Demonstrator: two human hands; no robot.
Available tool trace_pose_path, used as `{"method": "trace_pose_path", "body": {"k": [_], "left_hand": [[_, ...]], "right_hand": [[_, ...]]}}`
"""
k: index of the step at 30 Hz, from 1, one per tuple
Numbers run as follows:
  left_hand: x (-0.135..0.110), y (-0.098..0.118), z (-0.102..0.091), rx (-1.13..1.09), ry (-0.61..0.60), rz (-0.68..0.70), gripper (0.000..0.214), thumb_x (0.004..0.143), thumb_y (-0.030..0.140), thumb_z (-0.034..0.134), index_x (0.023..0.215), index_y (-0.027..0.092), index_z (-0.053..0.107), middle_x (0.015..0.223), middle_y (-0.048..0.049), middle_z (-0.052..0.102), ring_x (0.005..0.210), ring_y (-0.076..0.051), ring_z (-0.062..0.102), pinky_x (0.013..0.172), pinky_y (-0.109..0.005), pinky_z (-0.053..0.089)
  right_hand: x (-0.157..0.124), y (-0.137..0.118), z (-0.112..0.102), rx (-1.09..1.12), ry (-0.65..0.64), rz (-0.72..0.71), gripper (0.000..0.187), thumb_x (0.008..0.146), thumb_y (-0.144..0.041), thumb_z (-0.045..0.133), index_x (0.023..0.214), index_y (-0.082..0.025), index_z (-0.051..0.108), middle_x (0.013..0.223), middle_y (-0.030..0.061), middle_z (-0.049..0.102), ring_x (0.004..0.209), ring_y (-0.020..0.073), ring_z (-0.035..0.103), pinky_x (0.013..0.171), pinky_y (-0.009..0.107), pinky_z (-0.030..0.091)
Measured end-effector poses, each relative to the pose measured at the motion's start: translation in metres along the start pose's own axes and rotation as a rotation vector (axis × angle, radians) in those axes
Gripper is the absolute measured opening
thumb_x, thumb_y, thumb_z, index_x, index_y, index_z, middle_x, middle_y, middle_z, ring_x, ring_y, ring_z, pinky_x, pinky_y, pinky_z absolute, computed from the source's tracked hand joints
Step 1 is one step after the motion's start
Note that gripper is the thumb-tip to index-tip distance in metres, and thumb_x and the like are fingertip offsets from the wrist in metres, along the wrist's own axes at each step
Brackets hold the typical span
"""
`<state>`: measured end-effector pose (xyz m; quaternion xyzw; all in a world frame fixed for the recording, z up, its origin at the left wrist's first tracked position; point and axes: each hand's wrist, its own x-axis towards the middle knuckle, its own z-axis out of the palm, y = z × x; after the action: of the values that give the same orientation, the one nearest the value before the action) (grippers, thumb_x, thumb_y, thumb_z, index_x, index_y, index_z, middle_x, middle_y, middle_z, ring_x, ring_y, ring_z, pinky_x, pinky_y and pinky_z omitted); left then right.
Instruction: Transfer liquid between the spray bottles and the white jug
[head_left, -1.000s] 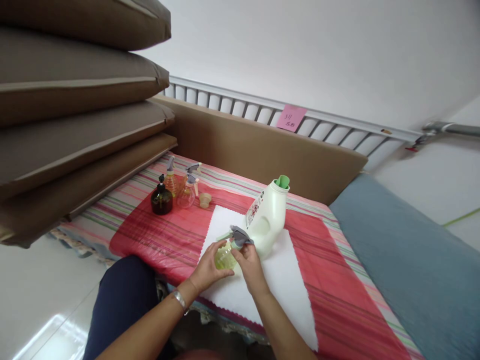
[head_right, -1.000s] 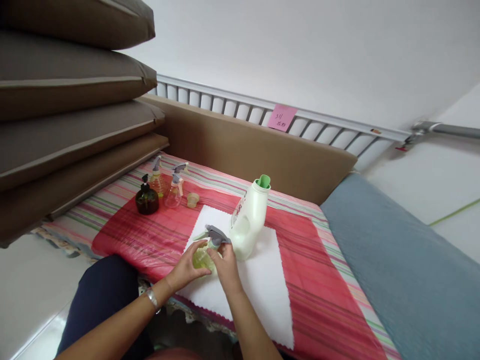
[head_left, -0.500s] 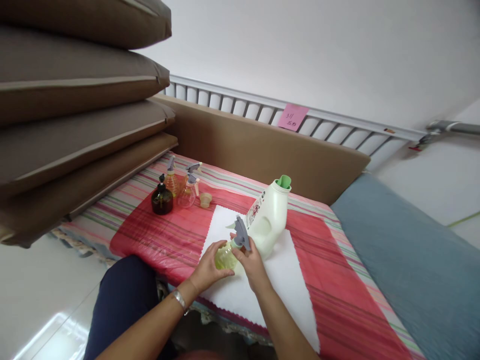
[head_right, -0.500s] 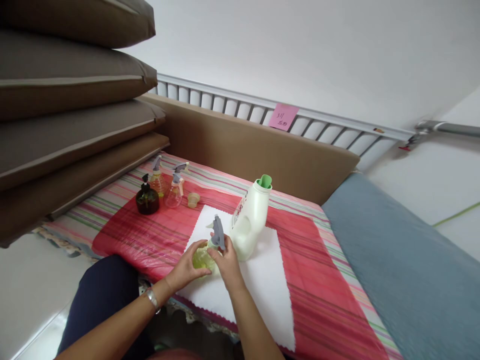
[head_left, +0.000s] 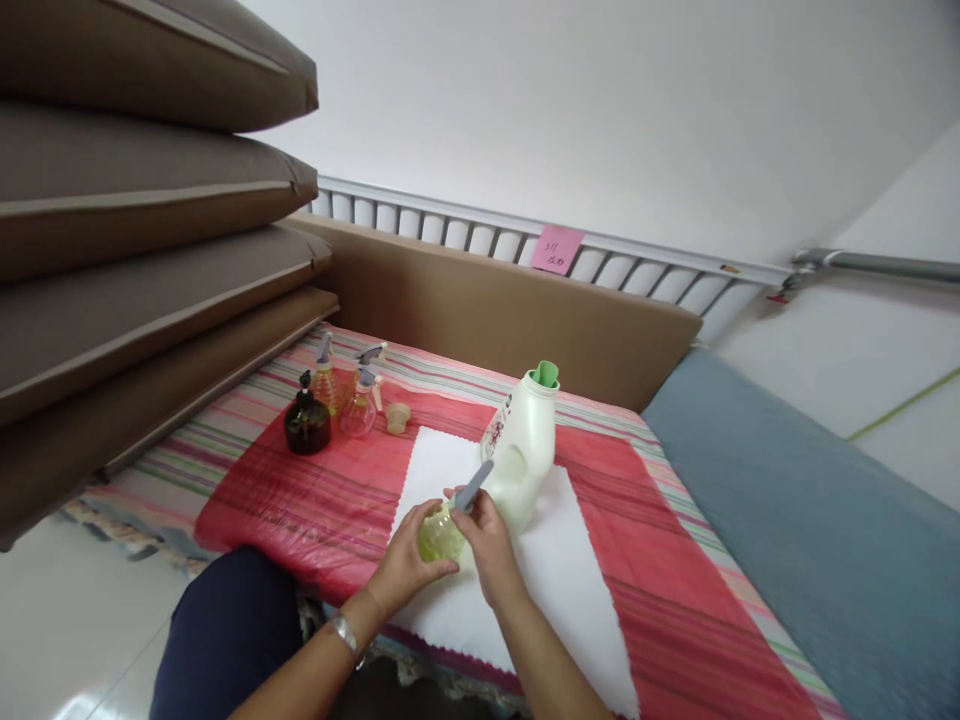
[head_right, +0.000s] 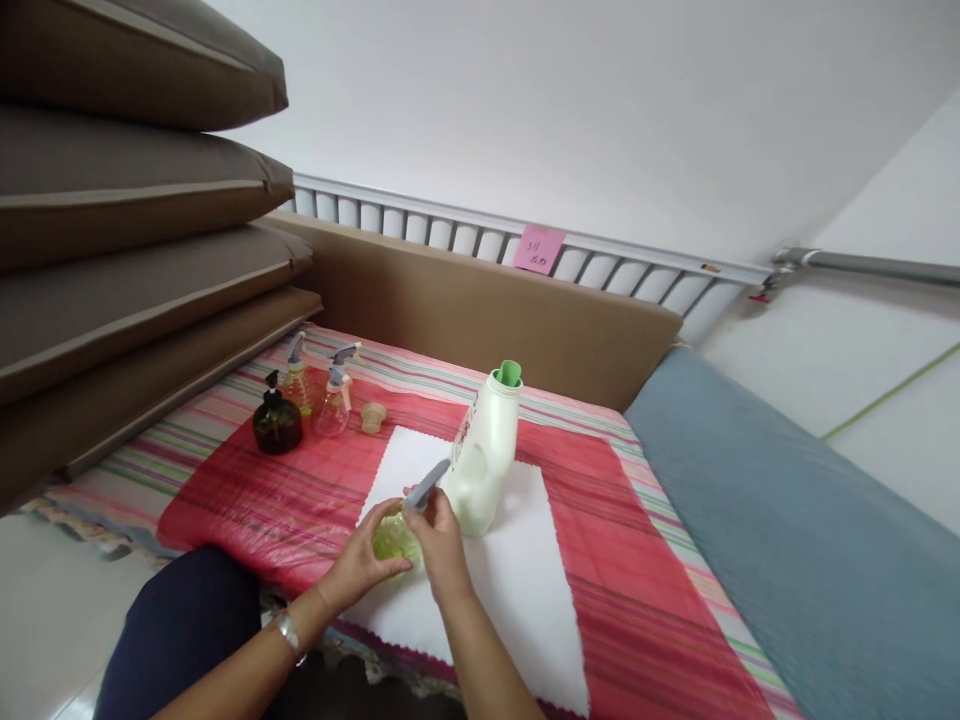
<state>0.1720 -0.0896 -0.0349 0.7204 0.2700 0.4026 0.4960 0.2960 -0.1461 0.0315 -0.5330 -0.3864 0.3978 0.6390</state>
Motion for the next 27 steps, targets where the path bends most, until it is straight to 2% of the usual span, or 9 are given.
{"method": "trace_pose_path", "body": {"k": [3, 6, 11, 14, 18, 22, 25, 27], "left_hand": [[0.000, -0.003, 0.000, -0.011, 0.016, -0.005, 0.078, 0.057, 0.040, 0.080, 0.123, 0.019, 0.044, 0.124, -0.0129, 0.053, 0.119, -0.030, 0.048, 0.104, -0.048, 0.034], [-0.001, -0.006, 0.000, -0.025, 0.011, -0.018, 0.078, 0.058, 0.040, 0.080, 0.123, 0.019, 0.044, 0.124, -0.0133, 0.054, 0.119, -0.030, 0.048, 0.103, -0.048, 0.035], [0.000, -0.008, -0.001, -0.013, 0.030, -0.047, 0.077, 0.057, 0.042, 0.080, 0.121, 0.019, 0.045, 0.126, -0.0145, 0.053, 0.122, -0.033, 0.046, 0.106, -0.053, 0.031], [0.000, -0.005, -0.001, -0.023, 0.029, -0.048, 0.076, 0.056, 0.041, 0.080, 0.121, 0.020, 0.046, 0.125, -0.0129, 0.054, 0.122, -0.032, 0.047, 0.106, -0.052, 0.032], [0.001, 0.001, -0.004, -0.051, 0.015, -0.061, 0.074, 0.058, 0.040, 0.079, 0.122, 0.020, 0.046, 0.125, -0.0124, 0.055, 0.121, -0.030, 0.048, 0.105, -0.049, 0.035], [0.002, 0.005, -0.008, -0.054, -0.006, -0.086, 0.075, 0.059, 0.039, 0.078, 0.123, 0.019, 0.046, 0.125, -0.0131, 0.055, 0.121, -0.031, 0.048, 0.105, -0.049, 0.034], [0.003, 0.005, -0.012, -0.037, -0.005, -0.102, 0.077, 0.059, 0.045, 0.077, 0.125, 0.019, 0.047, 0.127, -0.0128, 0.054, 0.122, -0.031, 0.047, 0.106, -0.049, 0.034], [0.003, 0.003, -0.015, -0.046, -0.034, -0.116, 0.083, 0.056, 0.051, 0.077, 0.127, 0.019, 0.046, 0.129, -0.0130, 0.053, 0.124, -0.032, 0.046, 0.105, -0.049, 0.035]], "right_hand": [[-0.004, 0.001, 0.004, 0.006, 0.027, -0.010, 0.043, 0.071, -0.039, 0.070, 0.107, -0.021, 0.058, 0.116, 0.0081, 0.064, 0.113, 0.0285, 0.054, 0.100, 0.046, 0.038], [-0.007, 0.003, 0.007, 0.013, 0.026, -0.018, 0.043, 0.076, -0.044, 0.064, 0.112, -0.022, 0.057, 0.120, 0.0074, 0.062, 0.117, 0.0276, 0.052, 0.100, 0.043, 0.038], [-0.001, 0.011, 0.013, -0.014, 0.088, -0.052, 0.036, 0.073, -0.040, 0.066, 0.102, -0.021, 0.059, 0.103, 0.0041, 0.068, 0.102, 0.0262, 0.060, 0.092, 0.040, 0.045], [-0.001, 0.017, 0.013, -0.050, 0.119, -0.068, 0.039, 0.071, -0.037, 0.067, 0.105, -0.021, 0.058, 0.106, 0.0043, 0.067, 0.103, 0.0258, 0.059, 0.094, 0.039, 0.044], [-0.017, 0.026, -0.005, -0.114, 0.140, -0.033, 0.045, 0.070, -0.037, 0.067, 0.111, -0.021, 0.059, 0.119, 0.0079, 0.062, 0.114, 0.0284, 0.053, 0.100, 0.044, 0.038], [-0.033, 0.039, -0.026, -0.174, 0.192, 0.031, 0.037, 0.068, -0.035, 0.067, 0.101, -0.020, 0.065, 0.113, 0.0117, 0.065, 0.111, 0.0336, 0.056, 0.097, 0.052, 0.039], [-0.036, 0.050, -0.025, -0.207, 0.219, 0.015, 0.053, 0.057, -0.024, 0.073, 0.109, -0.022, 0.062, 0.122, 0.0110, 0.060, 0.118, 0.0339, 0.049, 0.101, 0.052, 0.034], [-0.034, 0.056, -0.017, -0.252, 0.167, -0.061, 0.067, 0.053, -0.018, 0.074, 0.117, -0.023, 0.058, 0.128, 0.0094, 0.056, 0.121, 0.0316, 0.046, 0.104, 0.048, 0.032]]}}
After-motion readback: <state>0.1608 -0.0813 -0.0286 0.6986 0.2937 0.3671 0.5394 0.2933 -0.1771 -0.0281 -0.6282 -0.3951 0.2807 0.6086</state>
